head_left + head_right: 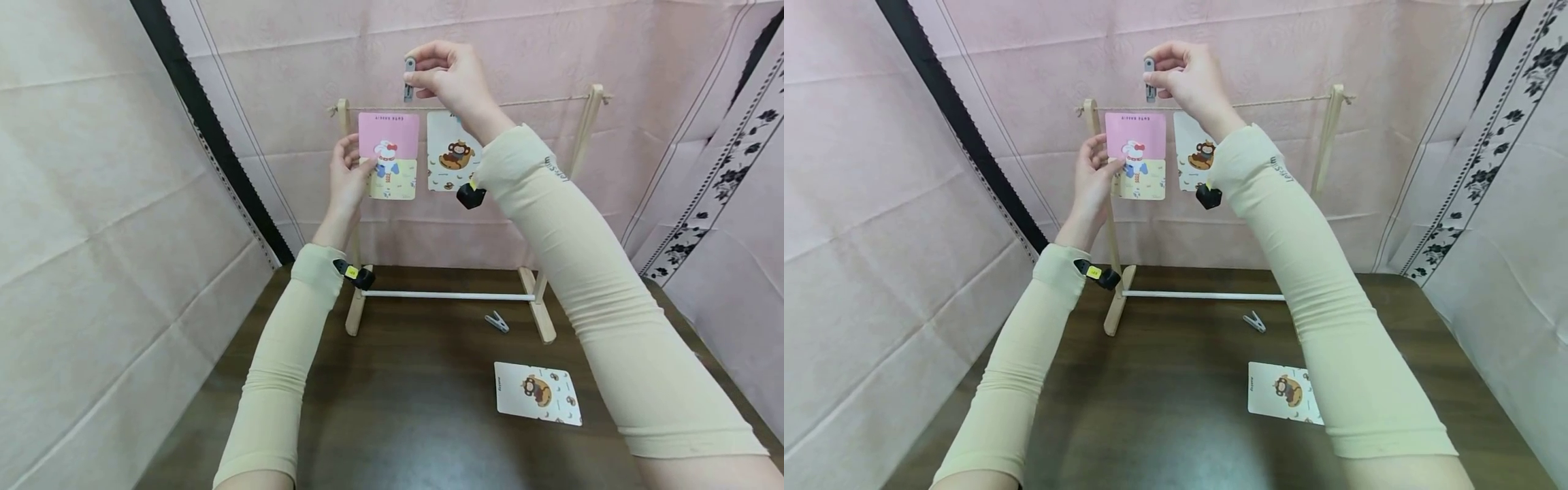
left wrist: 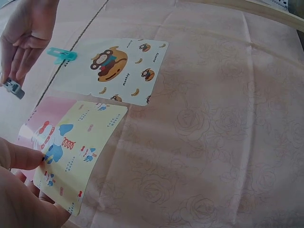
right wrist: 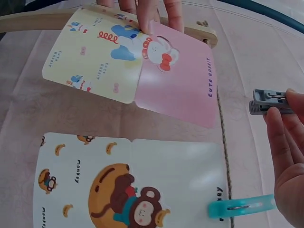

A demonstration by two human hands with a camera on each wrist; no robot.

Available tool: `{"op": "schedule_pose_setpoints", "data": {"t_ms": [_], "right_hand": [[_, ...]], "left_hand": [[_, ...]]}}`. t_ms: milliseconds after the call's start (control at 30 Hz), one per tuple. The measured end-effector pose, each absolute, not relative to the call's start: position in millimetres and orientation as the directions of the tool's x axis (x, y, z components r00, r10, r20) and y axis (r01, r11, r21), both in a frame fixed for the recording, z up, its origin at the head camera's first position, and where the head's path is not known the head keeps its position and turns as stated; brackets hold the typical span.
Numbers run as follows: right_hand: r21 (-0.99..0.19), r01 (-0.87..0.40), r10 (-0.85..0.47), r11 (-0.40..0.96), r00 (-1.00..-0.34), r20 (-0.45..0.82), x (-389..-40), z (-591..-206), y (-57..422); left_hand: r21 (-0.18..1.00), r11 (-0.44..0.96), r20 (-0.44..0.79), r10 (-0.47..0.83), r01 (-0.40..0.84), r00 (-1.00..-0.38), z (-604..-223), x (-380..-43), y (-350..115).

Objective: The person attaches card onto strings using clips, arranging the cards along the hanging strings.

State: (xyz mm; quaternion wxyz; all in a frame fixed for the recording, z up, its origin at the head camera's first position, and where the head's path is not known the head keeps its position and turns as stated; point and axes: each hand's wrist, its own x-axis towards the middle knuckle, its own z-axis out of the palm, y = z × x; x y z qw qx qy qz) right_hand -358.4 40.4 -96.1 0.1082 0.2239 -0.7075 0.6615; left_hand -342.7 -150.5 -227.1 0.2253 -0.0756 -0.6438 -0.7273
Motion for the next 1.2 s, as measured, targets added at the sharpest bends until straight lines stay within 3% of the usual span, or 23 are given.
{"op": "schedule_pose_setpoints", "data": {"t_ms": [1200], "right_hand": [[-0.925, -0.381, -0.187, 0.014, -0.91, 0.371, -371, -116, 28]], "left_hand": [[0.896, -0.057, 0.414, -0.245, 0.439, -0.877, -231, -340, -147]]}}
